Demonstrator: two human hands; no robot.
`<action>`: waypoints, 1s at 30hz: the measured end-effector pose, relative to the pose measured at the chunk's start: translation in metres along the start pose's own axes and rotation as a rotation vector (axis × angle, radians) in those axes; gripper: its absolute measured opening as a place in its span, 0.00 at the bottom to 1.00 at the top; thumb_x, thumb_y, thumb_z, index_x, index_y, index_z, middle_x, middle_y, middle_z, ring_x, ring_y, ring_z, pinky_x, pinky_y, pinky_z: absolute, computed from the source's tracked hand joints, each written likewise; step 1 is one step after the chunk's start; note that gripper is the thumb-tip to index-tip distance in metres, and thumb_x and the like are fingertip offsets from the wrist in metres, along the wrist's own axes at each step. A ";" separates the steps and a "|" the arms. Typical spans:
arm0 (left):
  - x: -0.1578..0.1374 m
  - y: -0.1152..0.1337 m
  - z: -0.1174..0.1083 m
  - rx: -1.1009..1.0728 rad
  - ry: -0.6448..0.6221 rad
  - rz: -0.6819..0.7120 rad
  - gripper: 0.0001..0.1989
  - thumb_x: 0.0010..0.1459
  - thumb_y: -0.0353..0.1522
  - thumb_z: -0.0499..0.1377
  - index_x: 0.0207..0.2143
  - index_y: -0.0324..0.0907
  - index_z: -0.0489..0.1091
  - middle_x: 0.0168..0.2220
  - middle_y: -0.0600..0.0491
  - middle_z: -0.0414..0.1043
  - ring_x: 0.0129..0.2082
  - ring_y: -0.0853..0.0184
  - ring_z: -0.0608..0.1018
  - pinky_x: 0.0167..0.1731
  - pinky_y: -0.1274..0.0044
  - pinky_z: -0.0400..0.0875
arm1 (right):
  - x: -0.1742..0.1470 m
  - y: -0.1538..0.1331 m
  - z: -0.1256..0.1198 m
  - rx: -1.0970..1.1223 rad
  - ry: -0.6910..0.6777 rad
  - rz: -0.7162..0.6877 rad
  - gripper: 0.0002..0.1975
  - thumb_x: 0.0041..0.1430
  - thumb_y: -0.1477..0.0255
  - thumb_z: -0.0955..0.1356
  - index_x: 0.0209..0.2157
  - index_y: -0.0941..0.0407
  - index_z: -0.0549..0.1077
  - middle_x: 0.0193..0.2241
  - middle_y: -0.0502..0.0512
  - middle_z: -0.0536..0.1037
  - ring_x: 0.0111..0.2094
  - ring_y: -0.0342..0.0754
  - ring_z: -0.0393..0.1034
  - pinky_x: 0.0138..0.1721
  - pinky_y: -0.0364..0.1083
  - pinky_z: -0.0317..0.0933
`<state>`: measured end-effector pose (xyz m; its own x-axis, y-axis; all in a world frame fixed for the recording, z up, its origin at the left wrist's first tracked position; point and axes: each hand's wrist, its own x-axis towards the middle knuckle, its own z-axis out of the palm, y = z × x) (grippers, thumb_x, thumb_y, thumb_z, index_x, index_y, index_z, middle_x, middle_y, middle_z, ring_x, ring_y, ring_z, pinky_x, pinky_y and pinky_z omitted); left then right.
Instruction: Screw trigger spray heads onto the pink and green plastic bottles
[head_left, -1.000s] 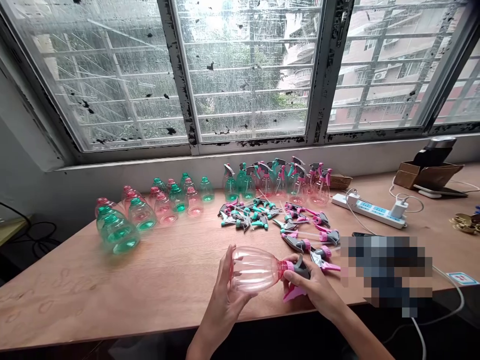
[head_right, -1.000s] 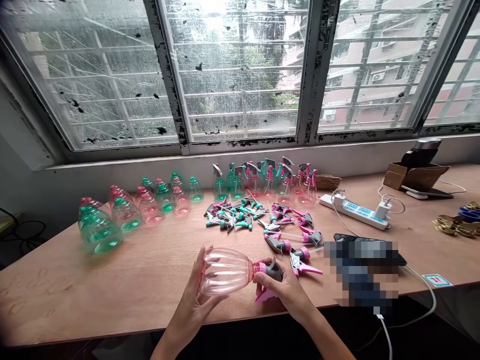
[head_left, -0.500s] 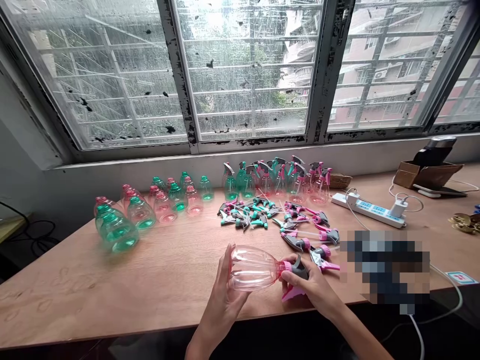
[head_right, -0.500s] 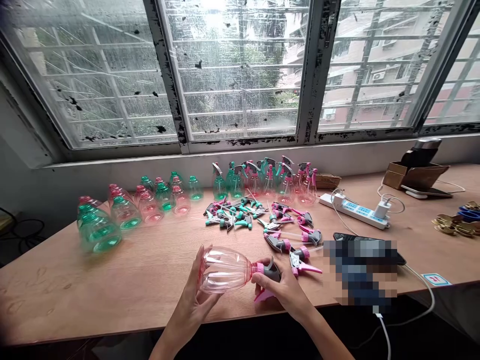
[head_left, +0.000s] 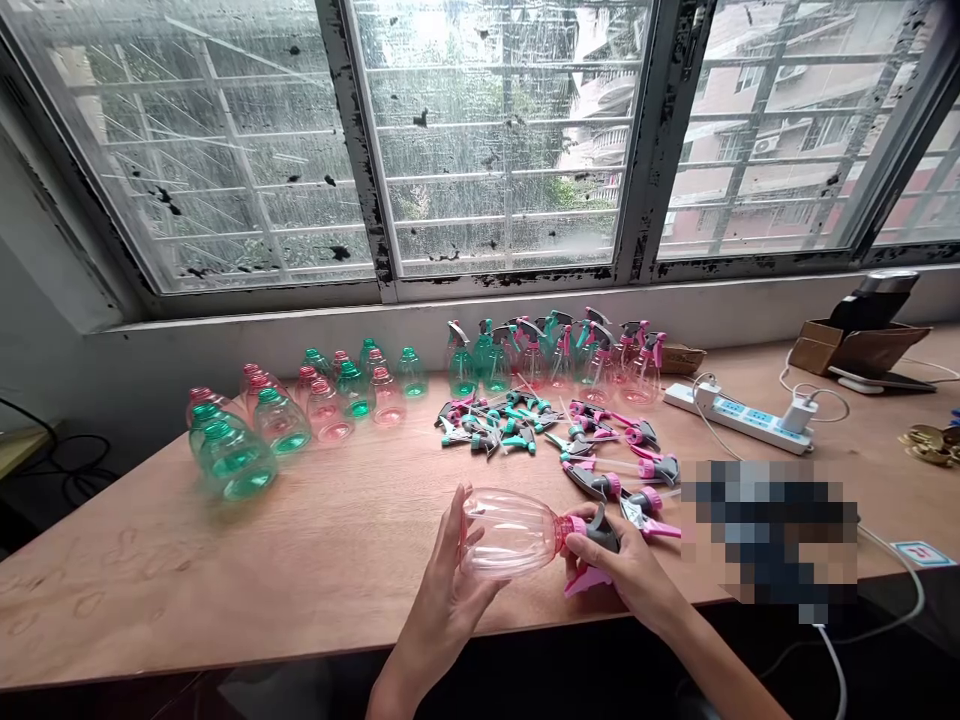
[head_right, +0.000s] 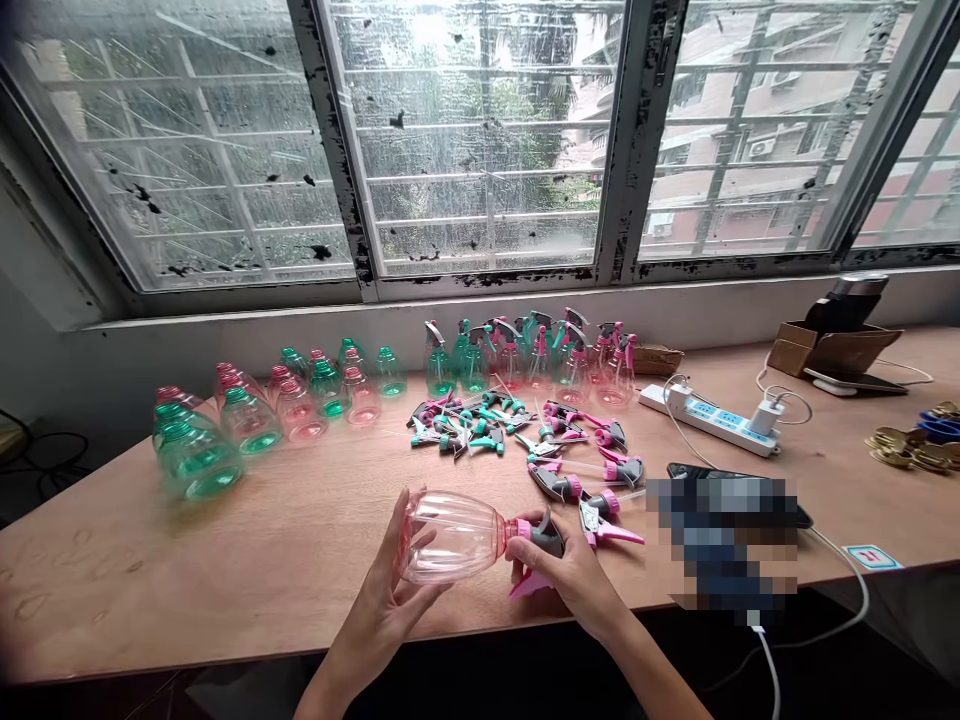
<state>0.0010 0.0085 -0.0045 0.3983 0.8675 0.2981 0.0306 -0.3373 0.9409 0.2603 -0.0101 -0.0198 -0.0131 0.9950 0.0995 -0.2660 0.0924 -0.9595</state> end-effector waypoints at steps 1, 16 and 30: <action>0.000 0.000 0.000 -0.002 0.002 -0.009 0.47 0.67 0.43 0.67 0.76 0.72 0.39 0.81 0.54 0.36 0.74 0.46 0.63 0.70 0.52 0.63 | 0.000 -0.001 0.000 -0.008 -0.001 -0.003 0.21 0.58 0.58 0.81 0.42 0.56 0.74 0.25 0.51 0.83 0.25 0.49 0.79 0.30 0.46 0.74; 0.003 0.000 -0.001 0.111 0.048 -0.067 0.53 0.62 0.43 0.70 0.78 0.58 0.40 0.78 0.45 0.48 0.68 0.49 0.70 0.68 0.60 0.66 | -0.004 -0.005 0.005 -0.104 0.006 -0.010 0.23 0.56 0.57 0.81 0.42 0.56 0.75 0.24 0.52 0.84 0.26 0.49 0.79 0.31 0.45 0.72; 0.001 0.001 -0.001 0.021 0.030 -0.093 0.55 0.62 0.44 0.70 0.78 0.57 0.37 0.79 0.45 0.43 0.73 0.50 0.64 0.72 0.60 0.59 | -0.004 -0.004 0.004 -0.109 0.012 -0.010 0.24 0.54 0.55 0.82 0.42 0.56 0.75 0.24 0.51 0.84 0.26 0.51 0.80 0.31 0.46 0.73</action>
<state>0.0007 0.0097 -0.0034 0.3650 0.9058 0.2150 0.0855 -0.2626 0.9611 0.2571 -0.0144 -0.0150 0.0006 0.9943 0.1069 -0.1599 0.1056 -0.9815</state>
